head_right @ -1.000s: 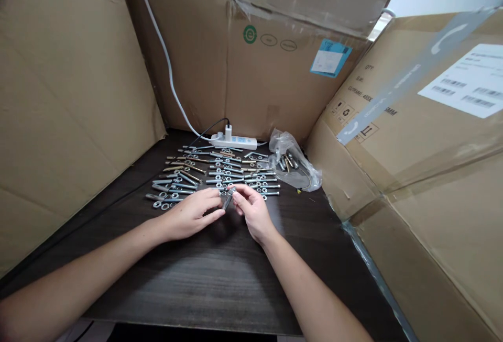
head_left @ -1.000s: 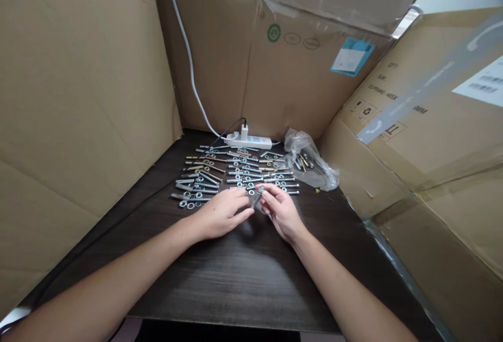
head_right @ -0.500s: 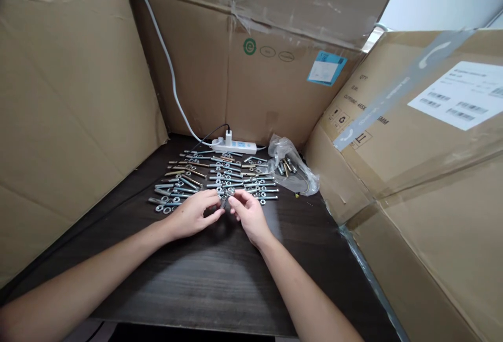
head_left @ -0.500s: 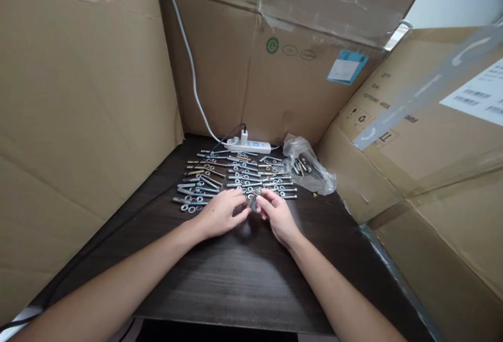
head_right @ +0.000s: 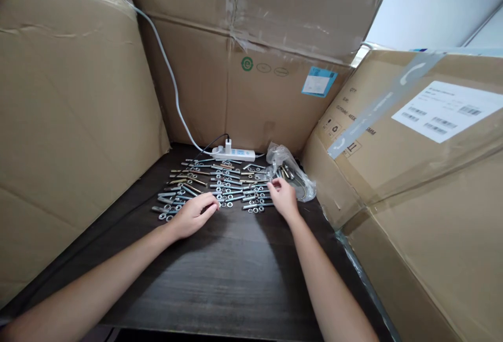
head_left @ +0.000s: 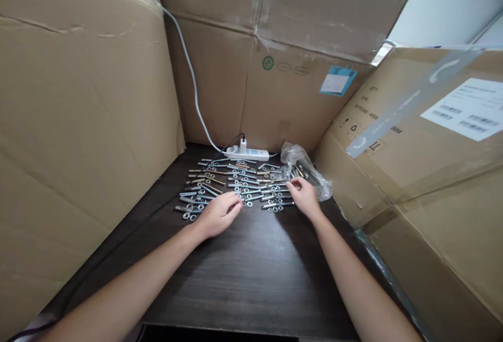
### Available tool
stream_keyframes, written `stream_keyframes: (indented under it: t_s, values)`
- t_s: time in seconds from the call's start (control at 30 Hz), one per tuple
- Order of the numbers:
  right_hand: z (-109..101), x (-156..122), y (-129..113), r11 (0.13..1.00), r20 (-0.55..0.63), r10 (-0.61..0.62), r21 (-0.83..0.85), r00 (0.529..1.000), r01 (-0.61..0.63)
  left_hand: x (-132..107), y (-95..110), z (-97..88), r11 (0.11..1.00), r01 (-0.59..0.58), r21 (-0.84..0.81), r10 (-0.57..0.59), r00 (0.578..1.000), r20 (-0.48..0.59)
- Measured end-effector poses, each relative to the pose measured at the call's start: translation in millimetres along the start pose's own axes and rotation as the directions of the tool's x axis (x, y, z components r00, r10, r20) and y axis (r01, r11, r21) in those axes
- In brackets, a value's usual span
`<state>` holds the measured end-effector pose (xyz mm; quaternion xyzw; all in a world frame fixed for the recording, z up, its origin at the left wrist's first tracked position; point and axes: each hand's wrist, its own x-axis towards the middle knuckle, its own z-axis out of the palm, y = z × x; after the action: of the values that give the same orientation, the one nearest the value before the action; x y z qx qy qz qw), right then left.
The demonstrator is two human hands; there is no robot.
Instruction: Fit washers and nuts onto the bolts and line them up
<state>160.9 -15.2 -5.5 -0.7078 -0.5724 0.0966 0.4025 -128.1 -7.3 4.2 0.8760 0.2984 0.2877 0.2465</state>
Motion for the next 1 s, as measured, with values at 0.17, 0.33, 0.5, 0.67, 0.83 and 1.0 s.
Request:
stream_keyframes:
  t_s: [0.17, 0.33, 0.5, 0.67, 0.83, 1.0]
  values:
    - [-21, 47, 52, 0.961, -0.093, 0.124, -0.237, 0.988, -0.143, 1, -7, -1.3, 1.0, 0.02, -0.011, -0.02, 1.0, -0.023]
    - [-16, 73, 72, 0.922, -0.104, 0.152, -0.344, 0.983, -0.179, 3, -11, -6.0, 0.998, 0.06, 0.011, -0.059, 0.997, -0.042]
    - [-7, 78, 75, 0.918, -0.106, 0.134, -0.36, 0.985, -0.164, 4, -14, -8.9, 0.996, 0.082, 0.044, -0.08, 0.996, -0.046]
    - [-12, 69, 66, 0.932, -0.125, 0.109, -0.332, 0.986, -0.145, 4, -17, -12.3, 0.995, 0.081, 0.061, -0.078, 0.996, -0.05]
    - [-12, 38, 29, 0.96, -0.149, 0.029, -0.27, 0.988, -0.069, 5, -24, -16.2, 0.993, 0.117, -0.002, -0.117, 0.988, -0.102]
    - [17, -12, -20, 0.976, 0.017, -0.139, -0.166, 0.99, 0.14, 6, -31, -17.7, 0.993, 0.116, 0.026, -0.113, 0.988, -0.101]
